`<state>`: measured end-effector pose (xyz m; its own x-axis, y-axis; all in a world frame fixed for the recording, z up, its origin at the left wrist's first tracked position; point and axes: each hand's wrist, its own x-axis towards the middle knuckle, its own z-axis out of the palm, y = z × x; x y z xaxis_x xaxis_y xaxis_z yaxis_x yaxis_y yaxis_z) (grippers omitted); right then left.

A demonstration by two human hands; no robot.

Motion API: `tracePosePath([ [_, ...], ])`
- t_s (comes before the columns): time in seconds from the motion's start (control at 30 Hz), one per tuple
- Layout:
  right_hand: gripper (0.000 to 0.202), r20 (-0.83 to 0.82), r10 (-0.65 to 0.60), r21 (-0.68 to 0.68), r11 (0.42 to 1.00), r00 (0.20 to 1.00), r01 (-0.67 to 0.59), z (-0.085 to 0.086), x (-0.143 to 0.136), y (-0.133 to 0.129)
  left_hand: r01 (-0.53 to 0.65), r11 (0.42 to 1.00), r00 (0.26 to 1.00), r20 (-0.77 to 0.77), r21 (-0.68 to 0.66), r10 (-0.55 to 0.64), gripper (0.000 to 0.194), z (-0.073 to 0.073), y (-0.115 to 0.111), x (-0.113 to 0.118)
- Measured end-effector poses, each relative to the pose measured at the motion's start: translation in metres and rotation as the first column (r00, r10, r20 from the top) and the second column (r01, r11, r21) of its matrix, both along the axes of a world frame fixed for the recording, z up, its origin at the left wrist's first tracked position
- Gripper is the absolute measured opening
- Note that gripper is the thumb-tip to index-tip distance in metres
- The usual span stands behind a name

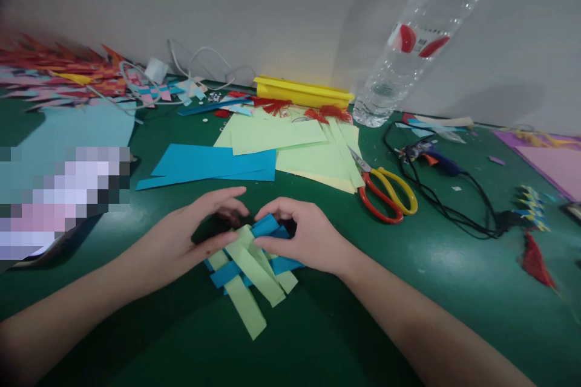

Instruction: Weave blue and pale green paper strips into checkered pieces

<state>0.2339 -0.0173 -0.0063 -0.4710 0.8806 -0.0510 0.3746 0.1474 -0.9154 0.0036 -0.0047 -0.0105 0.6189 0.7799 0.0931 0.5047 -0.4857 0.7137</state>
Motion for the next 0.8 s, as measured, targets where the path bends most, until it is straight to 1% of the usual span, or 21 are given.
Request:
tracePosePath([
  [0.13,0.031,0.012,-0.152,0.028,0.988,0.988,0.151,-0.0016,-0.0027,-0.0014,-0.125,0.987,0.992,-0.020,0.101,0.127,0.037,0.0004,0.0039,-0.0025],
  [0.2,0.029,-0.007,-0.206,0.034,0.978,0.979,0.206,-0.0021,-0.0033,-0.0012,-0.142,0.983,0.988,-0.052,0.117,0.149,0.031,0.0015,0.0054,-0.0025],
  [0.3,0.030,-0.059,-0.232,0.012,0.972,0.971,0.233,-0.0032,-0.0030,-0.0005,-0.140,0.984,0.985,-0.085,0.112,0.150,0.028,0.0023,0.0065,-0.0016],
  [0.43,0.032,-0.111,-0.243,-0.046,0.970,0.964,0.239,-0.0053,-0.0011,0.0007,-0.183,0.982,0.980,-0.072,0.037,0.185,0.037,0.0006,0.0071,-0.0012],
  [0.57,0.034,-0.171,-0.294,-0.109,0.954,0.940,0.279,-0.0055,-0.0006,0.0024,-0.202,0.978,0.979,-0.053,-0.058,0.199,0.048,0.0018,0.0076,-0.0025],
  [0.7,0.035,-0.215,-0.326,-0.132,0.944,0.921,0.303,-0.0036,-0.0016,0.0034,-0.197,0.968,0.980,-0.007,-0.155,0.198,0.049,0.0061,0.0079,-0.0026],
  [0.8,0.033,-0.240,-0.325,-0.112,0.945,0.915,0.306,-0.0036,-0.0011,0.0032,-0.196,0.960,0.979,0.012,-0.199,0.203,0.050,0.0066,0.0089,-0.0019],
])
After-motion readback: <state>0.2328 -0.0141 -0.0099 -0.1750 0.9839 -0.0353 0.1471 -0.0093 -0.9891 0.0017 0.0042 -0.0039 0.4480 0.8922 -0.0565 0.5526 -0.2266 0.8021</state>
